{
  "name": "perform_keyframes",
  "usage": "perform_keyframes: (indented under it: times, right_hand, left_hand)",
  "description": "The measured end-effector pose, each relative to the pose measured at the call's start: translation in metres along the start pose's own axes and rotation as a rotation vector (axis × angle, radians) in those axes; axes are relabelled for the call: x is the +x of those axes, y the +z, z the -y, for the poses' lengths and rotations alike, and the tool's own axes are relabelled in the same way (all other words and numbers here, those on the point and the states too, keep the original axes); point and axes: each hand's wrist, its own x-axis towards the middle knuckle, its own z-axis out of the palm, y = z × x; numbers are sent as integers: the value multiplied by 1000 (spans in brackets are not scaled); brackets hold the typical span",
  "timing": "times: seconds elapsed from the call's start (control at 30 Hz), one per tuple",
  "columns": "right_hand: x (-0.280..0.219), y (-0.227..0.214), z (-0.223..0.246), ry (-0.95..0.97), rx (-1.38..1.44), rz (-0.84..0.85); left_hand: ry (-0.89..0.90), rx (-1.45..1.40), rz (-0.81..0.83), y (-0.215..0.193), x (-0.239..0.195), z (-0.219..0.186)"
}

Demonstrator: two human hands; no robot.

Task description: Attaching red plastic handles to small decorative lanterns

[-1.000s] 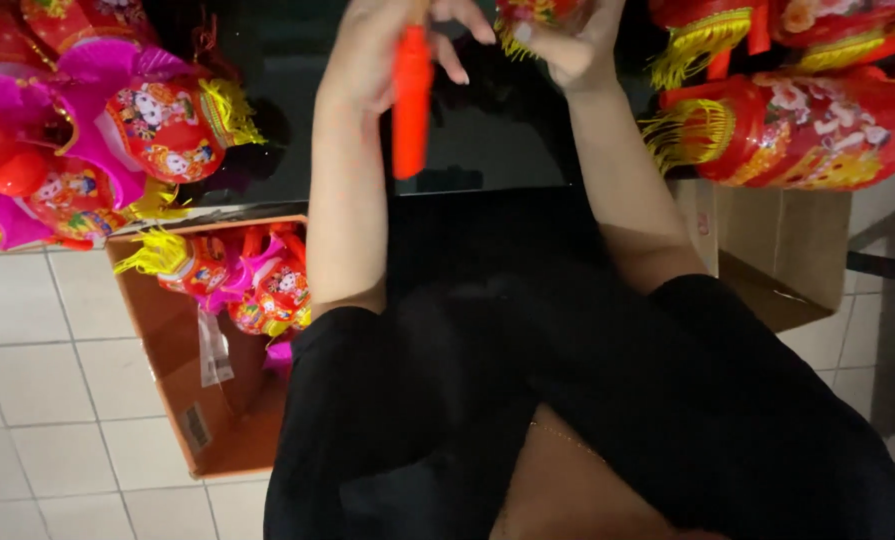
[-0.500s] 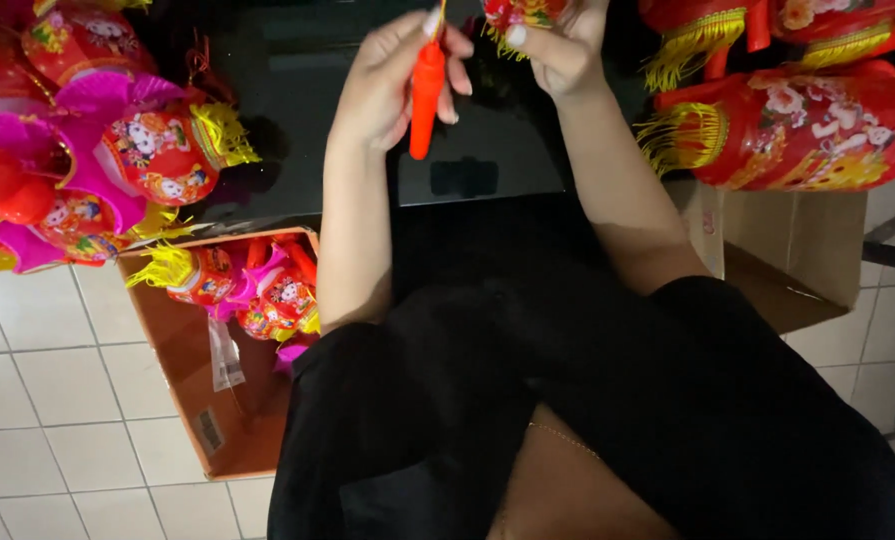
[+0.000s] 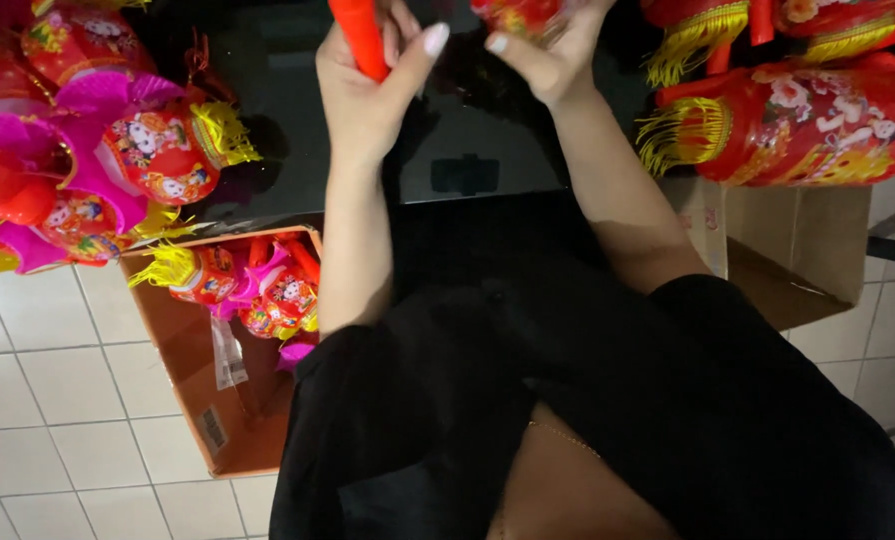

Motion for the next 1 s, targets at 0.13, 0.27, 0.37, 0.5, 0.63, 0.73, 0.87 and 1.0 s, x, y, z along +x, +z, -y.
perform_keyframes:
  times: [0.13,0.27,0.37,0.5,0.63,0.73,0.87,1.0]
  right_hand:
    - [-13,17,-1,50,-345,-142]
    - [-9,21,-15,-157,-516,-256]
    - [-3,25,-14,-208,-512,-359]
    - [-5,18,-12,-189,-679,-395]
    - [-18,15,-25,-183,-610,-407]
    - [-19,17,-23,-205,-614,-372]
    - [-18,23,-16,-190,-630,-306]
    - [-22,21,-20,-173,-648,-348]
  left_hand:
    - [51,-55,-77,11,9,-3]
    - [70,-128,67,21,8,-6]
    - [-42,-90,30,20,0,4]
    - [-210,-119,125,14,-3,10]
    - [-54,-123,78,24,4,-3]
    - [55,102,-39,28,8,-14]
    - [99,188,-158,29,7,-16]
    - [107,24,-75,27,3,-8]
